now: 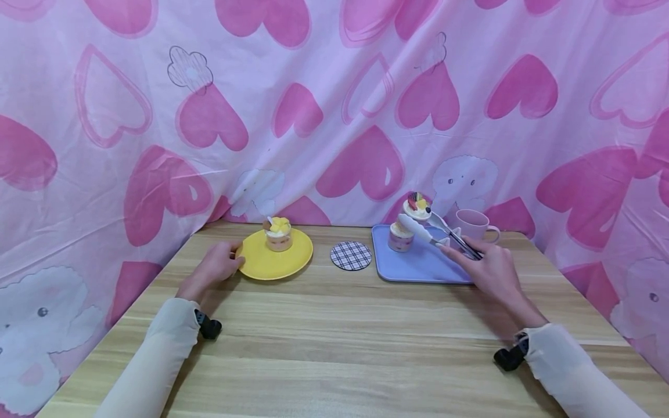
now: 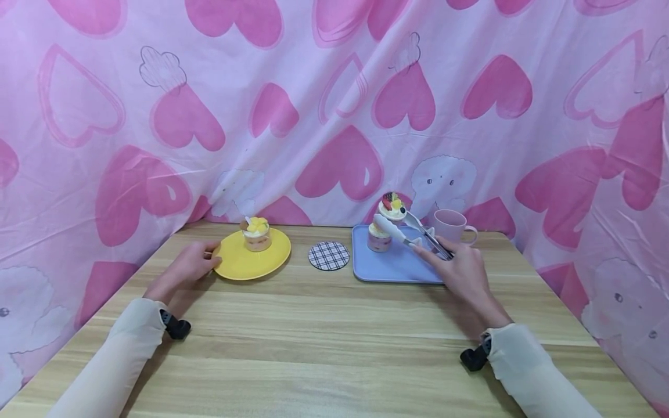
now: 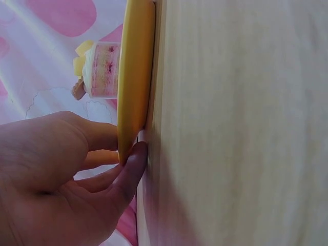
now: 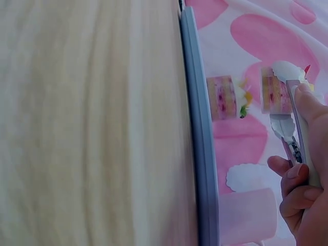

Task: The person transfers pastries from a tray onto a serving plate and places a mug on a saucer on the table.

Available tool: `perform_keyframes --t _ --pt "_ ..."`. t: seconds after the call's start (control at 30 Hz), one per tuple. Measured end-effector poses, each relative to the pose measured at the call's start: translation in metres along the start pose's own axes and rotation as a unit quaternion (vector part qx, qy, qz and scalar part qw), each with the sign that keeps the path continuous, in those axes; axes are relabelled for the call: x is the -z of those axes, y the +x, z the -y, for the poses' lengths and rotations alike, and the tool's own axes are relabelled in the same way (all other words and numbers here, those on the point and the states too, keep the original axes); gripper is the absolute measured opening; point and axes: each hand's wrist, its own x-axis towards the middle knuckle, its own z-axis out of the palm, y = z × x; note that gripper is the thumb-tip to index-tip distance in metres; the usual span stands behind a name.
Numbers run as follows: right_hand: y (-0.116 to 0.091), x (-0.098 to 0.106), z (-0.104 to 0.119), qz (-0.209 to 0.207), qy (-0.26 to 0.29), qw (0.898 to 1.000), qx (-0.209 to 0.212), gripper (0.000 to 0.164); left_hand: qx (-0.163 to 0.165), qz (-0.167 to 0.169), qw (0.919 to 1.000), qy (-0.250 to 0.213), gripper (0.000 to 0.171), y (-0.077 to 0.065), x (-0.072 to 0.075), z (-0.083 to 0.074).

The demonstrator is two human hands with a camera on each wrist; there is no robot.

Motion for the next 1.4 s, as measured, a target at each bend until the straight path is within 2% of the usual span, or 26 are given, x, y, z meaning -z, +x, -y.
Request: perform_keyframes --t 0.17,0.43,0.77,1.17,1.4 --pt "-0.001 -0.005 0.005 0.011 -0.002 1.000 0.010 0.084 -0.005 -0.003 1.0000 0.005 0.054 0.000 0.000 0.000" --pt "-0.005 -0.010 0.019 0.043 0.013 0.999 0.000 0.090 0.018 0.008 0.9998 -0.007 0.056 0.002 0.000 0.000" --pt "-0.007 -0.018 0.025 0.053 0.010 0.999 0.010 0.086 -0.020 -0.004 0.9997 0.015 0.053 0.002 0.000 0.002" --pt "-0.009 -0.028 0.037 0.080 0.029 0.996 0.021 0.087 -0.007 0.002 0.9999 0.008 0.056 0.004 -0.001 0.002" --pt "-0.009 -0.032 0.044 0.106 0.042 0.993 0.018 0.090 -0.015 -0.002 0.9998 0.009 0.056 0.002 0.000 0.002"
